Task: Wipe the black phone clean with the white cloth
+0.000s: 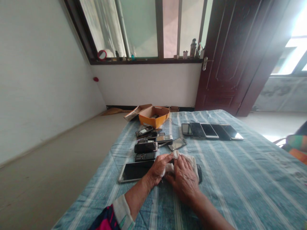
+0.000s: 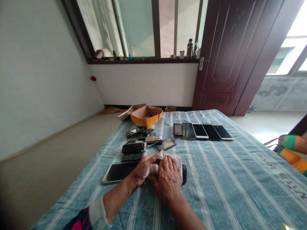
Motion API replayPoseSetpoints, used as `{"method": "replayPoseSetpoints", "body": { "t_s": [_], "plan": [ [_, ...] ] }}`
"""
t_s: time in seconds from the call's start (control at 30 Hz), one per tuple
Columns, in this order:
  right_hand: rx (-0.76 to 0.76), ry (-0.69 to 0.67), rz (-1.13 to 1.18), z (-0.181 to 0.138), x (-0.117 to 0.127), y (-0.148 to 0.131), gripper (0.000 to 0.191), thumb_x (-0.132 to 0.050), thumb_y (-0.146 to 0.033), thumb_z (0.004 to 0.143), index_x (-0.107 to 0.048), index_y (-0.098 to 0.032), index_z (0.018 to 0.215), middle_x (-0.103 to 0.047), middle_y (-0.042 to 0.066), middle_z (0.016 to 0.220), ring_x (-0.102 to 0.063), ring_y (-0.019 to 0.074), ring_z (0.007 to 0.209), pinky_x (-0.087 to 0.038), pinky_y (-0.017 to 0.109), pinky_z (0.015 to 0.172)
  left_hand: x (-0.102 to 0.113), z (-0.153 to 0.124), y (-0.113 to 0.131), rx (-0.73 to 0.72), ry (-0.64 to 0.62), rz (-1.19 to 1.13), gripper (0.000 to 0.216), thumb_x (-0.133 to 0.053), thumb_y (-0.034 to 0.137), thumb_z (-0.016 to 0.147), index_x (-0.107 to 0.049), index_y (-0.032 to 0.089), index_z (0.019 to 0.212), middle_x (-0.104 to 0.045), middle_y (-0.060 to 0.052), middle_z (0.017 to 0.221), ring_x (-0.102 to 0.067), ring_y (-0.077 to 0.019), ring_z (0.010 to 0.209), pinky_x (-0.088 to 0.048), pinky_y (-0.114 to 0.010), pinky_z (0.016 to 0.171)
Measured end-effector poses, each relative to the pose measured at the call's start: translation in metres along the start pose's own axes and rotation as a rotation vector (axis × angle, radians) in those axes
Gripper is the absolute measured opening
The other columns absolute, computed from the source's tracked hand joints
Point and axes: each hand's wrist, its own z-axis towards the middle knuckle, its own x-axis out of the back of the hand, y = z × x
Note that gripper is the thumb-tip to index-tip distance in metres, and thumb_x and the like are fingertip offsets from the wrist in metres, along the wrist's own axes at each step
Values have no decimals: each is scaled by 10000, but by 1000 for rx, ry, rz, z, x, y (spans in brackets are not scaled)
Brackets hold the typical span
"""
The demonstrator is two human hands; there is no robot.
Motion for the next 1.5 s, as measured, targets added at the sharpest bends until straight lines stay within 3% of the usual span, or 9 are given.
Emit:
{"method": "replayPoseSetpoints", "body": {
  "t_s": [0.27,0.53,0.7,0.9,1.07,1.33,1.5],
  "plan": [
    [3,-31,32,6,-1,-3,636,-590,-396,836,-445,-62,1358,-450,193,1397,-367,309,1306,-331,451,1063,-4,-3,4,-21,3,0,385,-728,466,714,-690,109,851,-660,-34,672,-616,-173,642,-445,-255,627],
    [79,24,42,0,-10,-2,677,-574,-371,838,-357,-85,1412,-454,164,1401,-358,273,1318,-329,427,1072,-3,-3,1,-5,18,-46,353,-740,453,706,-666,113,763,-642,-14,620,-595,-145,577,-440,-232,587],
    [-65,-60,-32,-5,3,12,581,-566,-357,822,-482,-92,1332,-458,175,1399,-388,315,1304,-325,446,1061,1,0,-6,29,52,-51,357,-744,456,696,-640,125,779,-654,-26,663,-600,-139,584,-425,-214,537],
    [-186,-179,-121,-19,19,30,644,-549,-354,783,-477,-48,1344,-412,179,1436,-352,332,1330,-285,429,1084,2,-1,-6,67,56,-34,356,-744,447,702,-614,131,799,-672,-42,703,-620,-148,629,-463,-232,571],
    [-283,-220,-171,-28,17,33,672,-527,-361,782,-463,-10,1351,-383,212,1444,-320,354,1348,-281,457,1080,2,-1,-4,70,68,-30,361,-752,451,689,-621,129,788,-674,-42,695,-610,-138,616,-462,-233,580],
    [-181,-159,-46,-14,-1,8,705,-554,-396,777,-436,-23,1363,-374,199,1453,-292,349,1362,-279,482,1087,4,0,-7,21,35,-51,341,-746,444,694,-657,131,795,-698,-56,739,-634,-181,665,-458,-270,625],
    [-26,-114,63,-1,-9,-13,700,-547,-341,792,-372,-59,1409,-364,158,1471,-296,289,1369,-276,438,1108,2,-1,-5,-32,24,-54,365,-766,444,658,-683,121,809,-709,-71,744,-662,-226,753,-475,-292,711]
  ]
}}
